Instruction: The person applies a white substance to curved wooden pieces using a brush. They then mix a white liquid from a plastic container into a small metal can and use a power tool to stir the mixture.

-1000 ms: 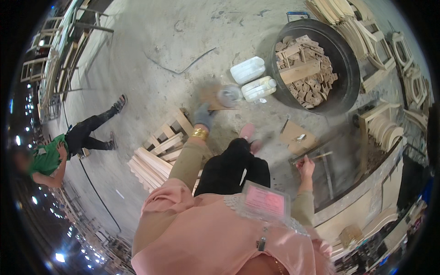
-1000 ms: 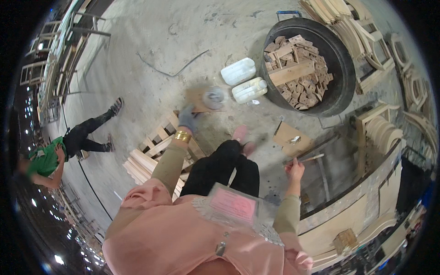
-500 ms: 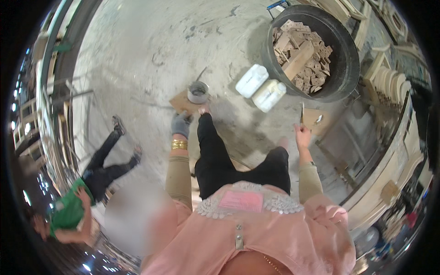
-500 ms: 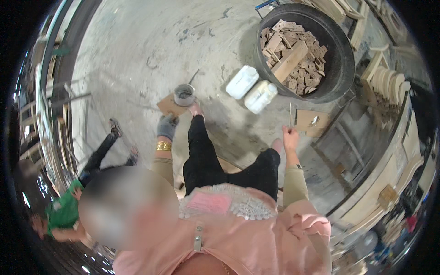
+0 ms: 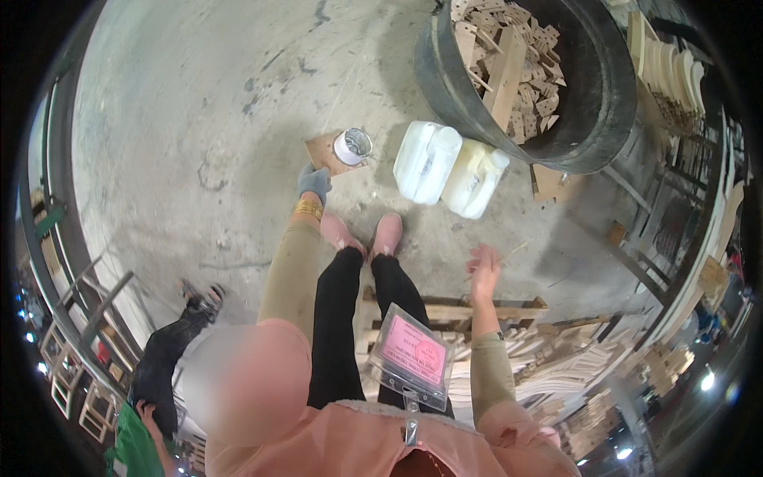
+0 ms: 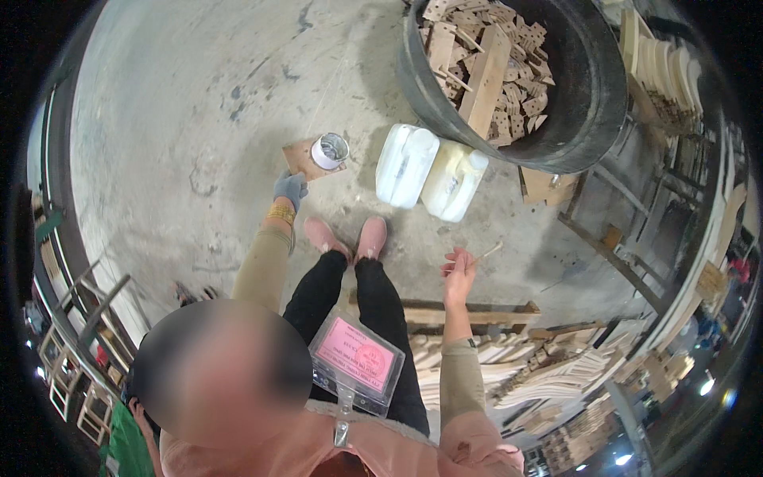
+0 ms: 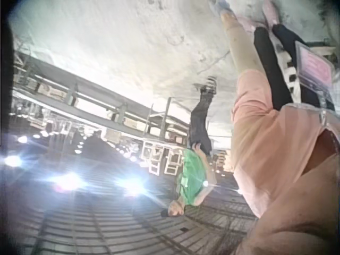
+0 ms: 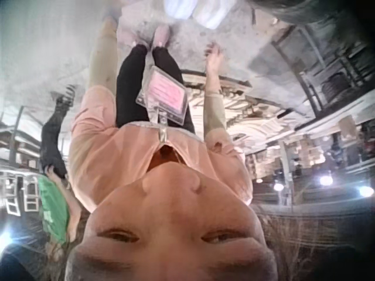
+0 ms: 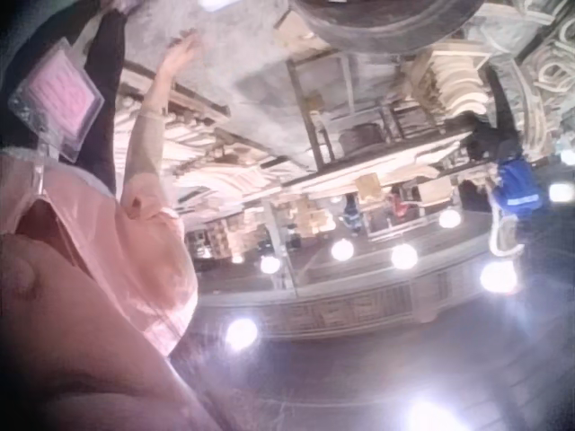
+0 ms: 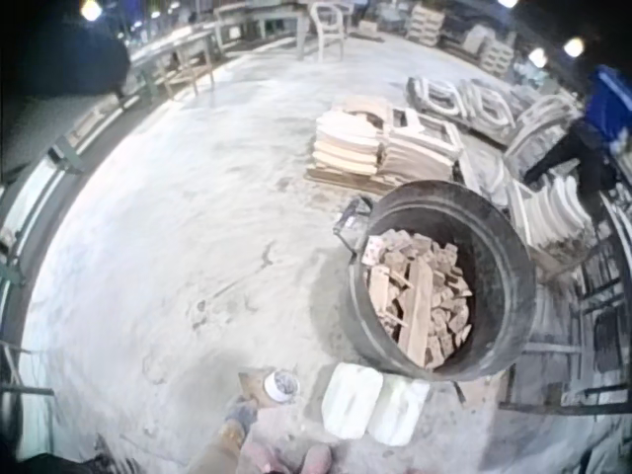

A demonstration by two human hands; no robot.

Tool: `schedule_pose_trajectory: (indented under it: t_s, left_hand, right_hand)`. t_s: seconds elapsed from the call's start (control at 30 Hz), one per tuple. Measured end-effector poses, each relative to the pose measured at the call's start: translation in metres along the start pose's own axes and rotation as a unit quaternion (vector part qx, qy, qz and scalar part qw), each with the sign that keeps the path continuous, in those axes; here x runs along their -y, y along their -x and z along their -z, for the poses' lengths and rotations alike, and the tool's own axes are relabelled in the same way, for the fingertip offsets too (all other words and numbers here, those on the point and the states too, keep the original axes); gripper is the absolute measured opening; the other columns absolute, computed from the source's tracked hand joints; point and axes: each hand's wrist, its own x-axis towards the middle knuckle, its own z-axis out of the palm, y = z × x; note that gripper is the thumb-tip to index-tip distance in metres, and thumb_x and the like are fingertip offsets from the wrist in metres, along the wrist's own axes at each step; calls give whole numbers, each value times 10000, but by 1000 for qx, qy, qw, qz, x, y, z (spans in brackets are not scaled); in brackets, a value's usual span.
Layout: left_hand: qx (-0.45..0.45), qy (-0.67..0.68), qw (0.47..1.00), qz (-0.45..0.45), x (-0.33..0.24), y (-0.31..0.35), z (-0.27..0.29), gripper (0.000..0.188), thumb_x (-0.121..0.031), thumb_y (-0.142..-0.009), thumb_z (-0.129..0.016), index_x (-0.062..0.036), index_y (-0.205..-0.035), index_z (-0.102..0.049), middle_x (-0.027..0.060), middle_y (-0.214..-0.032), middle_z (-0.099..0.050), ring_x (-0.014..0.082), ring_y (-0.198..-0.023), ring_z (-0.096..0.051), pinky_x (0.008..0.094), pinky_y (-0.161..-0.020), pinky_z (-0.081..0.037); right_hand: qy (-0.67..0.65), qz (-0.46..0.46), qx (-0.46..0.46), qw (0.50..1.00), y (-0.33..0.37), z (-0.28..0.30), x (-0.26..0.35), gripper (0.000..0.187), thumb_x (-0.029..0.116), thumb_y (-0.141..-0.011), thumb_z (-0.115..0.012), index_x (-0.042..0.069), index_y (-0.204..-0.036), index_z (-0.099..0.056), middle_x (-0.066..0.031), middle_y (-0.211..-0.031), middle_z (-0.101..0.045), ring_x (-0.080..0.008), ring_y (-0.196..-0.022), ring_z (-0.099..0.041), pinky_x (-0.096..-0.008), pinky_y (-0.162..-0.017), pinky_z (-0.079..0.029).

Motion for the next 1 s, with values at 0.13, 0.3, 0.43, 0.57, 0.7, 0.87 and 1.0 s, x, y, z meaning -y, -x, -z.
schedule_pose_trajectory:
  t_s: [0.13, 0.3, 0.43, 0.57, 0.7, 0.87, 1.0]
  left_hand:
    - [-28, 23, 999, -37, 21, -84, -33, 244, -81, -732, -576, -34, -972, -573, 55, -772, -581, 132, -566, -529, 244, -448, -433]
    - [-138, -112, 983, -37, 39, -140, -45, 252, -95, -769, -588, -16, -1008, -572, 62, -884, -605, 145, -692, -565, 261, -608, -466]
    - [-76, -106, 973, -192, 63, -77, -70, 264, -129, -778, -618, 5, -1002, -576, 80, -923, -612, 174, -794, -571, 276, -735, -441]
    - [164, -182, 946, -211, 49, 64, -153, 266, -187, -793, -626, -8, -979, -558, 64, -868, -588, 183, -804, -559, 307, -719, -446]
    - [111, -405, 862, -284, 57, 72, -186, 333, -257, -742, -630, -21, -953, -526, 201, -864, -606, 359, -789, -588, 437, -707, -452]
    - [89, -470, 840, -254, 46, 73, -201, 325, -232, -757, -582, -39, -1000, -486, 212, -789, -608, 406, -721, -576, 476, -664, -443]
    - [85, -457, 842, -272, 33, 62, -177, 369, -265, -775, -585, -24, -1028, -466, 222, -765, -598, 412, -737, -570, 469, -648, -444]
  right_hand:
    - [-117, -23, -36, 992, -37, -26, -28, 296, 276, -941, -390, 28, -1044, -513, -67, -832, -569, -107, -604, -496, -243, -503, -411]
    - [-151, -17, -49, 987, -58, -19, -63, 288, 278, -938, -411, 30, -1029, -526, -34, -740, -552, -74, -547, -437, -208, -455, -327]
    - [-121, -13, -85, 989, -52, 3, -68, 244, 215, -912, -476, -5, -963, -565, -21, -675, -533, -45, -548, -403, -187, -470, -301]
    - [8, 105, -49, 993, -59, -17, -23, 186, 145, -866, -548, -28, -907, -602, -33, -676, -549, -58, -605, -453, -209, -527, -365]
    - [190, 278, -5, 942, -77, -82, 60, 258, 200, -777, -644, 30, -966, -606, -138, -800, -624, -255, -761, -616, -323, -652, -470]
    - [454, 311, -53, 833, -112, -136, 115, 515, 485, -760, -600, 59, -1045, -555, -160, -891, -630, -324, -836, -617, -409, -711, -482]
    - [549, 245, -1, 799, -125, -165, 121, 562, 546, -747, -582, 49, -1009, -553, -167, -886, -633, -315, -864, -619, -415, -729, -483]
